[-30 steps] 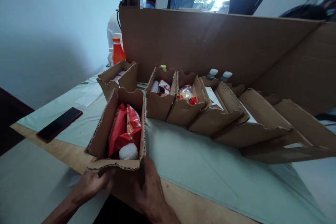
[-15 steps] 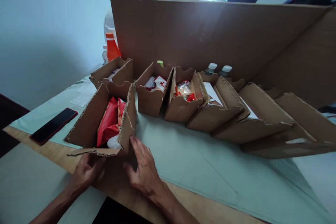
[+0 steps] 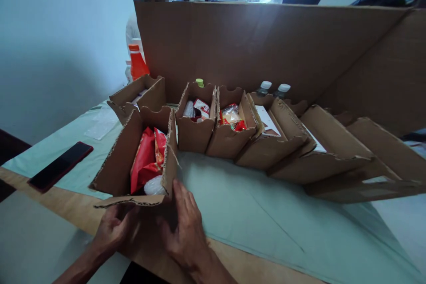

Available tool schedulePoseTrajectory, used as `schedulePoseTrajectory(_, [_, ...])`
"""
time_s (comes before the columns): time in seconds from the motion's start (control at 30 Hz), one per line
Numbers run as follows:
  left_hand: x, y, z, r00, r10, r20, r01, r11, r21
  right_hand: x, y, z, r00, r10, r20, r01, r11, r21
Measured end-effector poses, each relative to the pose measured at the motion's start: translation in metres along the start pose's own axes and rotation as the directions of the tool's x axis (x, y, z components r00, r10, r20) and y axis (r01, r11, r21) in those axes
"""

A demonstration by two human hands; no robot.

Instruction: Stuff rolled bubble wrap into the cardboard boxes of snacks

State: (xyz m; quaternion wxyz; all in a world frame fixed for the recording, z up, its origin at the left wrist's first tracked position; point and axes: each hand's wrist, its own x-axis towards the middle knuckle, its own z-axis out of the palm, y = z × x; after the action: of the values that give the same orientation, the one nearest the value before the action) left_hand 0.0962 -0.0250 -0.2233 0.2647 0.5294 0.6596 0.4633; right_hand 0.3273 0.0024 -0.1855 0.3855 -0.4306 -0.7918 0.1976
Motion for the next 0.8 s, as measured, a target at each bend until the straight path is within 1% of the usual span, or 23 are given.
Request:
schedulePoseTrajectory(0.07, [0.011, 0.007, -0.006, 1.000, -0.003, -0.001, 0.003, 1.000, -0.002, 0.009, 0.002, 0.003, 1.000, -0.025, -0.007, 0.025, 1.000, -0.009])
schedulePoseTrajectory(0.13, [0.027, 0.017, -0.007, 0.999, 0.021, 0.031, -0.020, 0.998, -0.056, 0.023, 0.006, 0.005, 0.999, -0.034, -0.015, 0.034, 0.999, -0.002])
schedulePoseTrajectory(0.2, [0.046, 0.024, -0.004, 0.997, 0.052, 0.062, -0.044, 0.991, -0.123, 0.036, 0.012, 0.006, 1.000, -0.027, -0.010, 0.027, 0.999, 0.026])
schedulePoseTrajectory(0.27, [0.064, 0.027, 0.001, 0.994, 0.073, 0.086, -0.058, 0.985, -0.163, 0.046, 0.018, 0.008, 1.000, -0.006, 0.001, 0.006, 0.997, 0.078])
schedulePoseTrajectory(0.37, [0.086, 0.028, 0.006, 0.990, 0.082, 0.113, -0.060, 0.981, -0.185, 0.050, 0.028, 0.015, 0.998, 0.047, 0.030, -0.051, 0.987, 0.156])
schedulePoseTrajectory(0.43, [0.101, 0.032, 0.005, 0.989, 0.086, 0.120, -0.067, 0.986, -0.150, 0.047, 0.035, 0.021, 0.994, 0.096, 0.058, -0.105, 0.980, 0.171])
schedulePoseTrajectory(0.5, [0.120, 0.038, 0.004, 0.991, 0.087, 0.105, -0.081, 0.995, -0.061, 0.043, 0.043, 0.027, 0.987, 0.139, 0.077, -0.150, 0.975, 0.163])
schedulePoseTrajectory(0.6, [0.155, 0.045, 0.006, 0.997, 0.063, 0.038, -0.065, 0.996, 0.068, 0.039, 0.050, 0.032, 0.987, 0.147, 0.064, -0.156, 0.975, 0.157])
schedulePoseTrajectory(0.67, [0.173, 0.046, 0.011, 0.999, 0.041, -0.016, -0.039, 0.993, 0.108, 0.038, 0.052, 0.033, 0.989, 0.137, 0.051, -0.143, 0.977, 0.157])
schedulePoseTrajectory(0.73, [0.179, 0.045, 0.017, 0.998, 0.036, -0.046, -0.029, 0.990, 0.138, 0.037, 0.052, 0.033, 0.990, 0.136, 0.045, -0.142, 0.978, 0.151])
schedulePoseTrajectory(0.8, [0.174, 0.045, 0.026, 0.998, 0.060, -0.032, -0.054, 0.988, 0.146, 0.036, 0.051, 0.032, 0.989, 0.137, 0.046, -0.143, 0.980, 0.140])
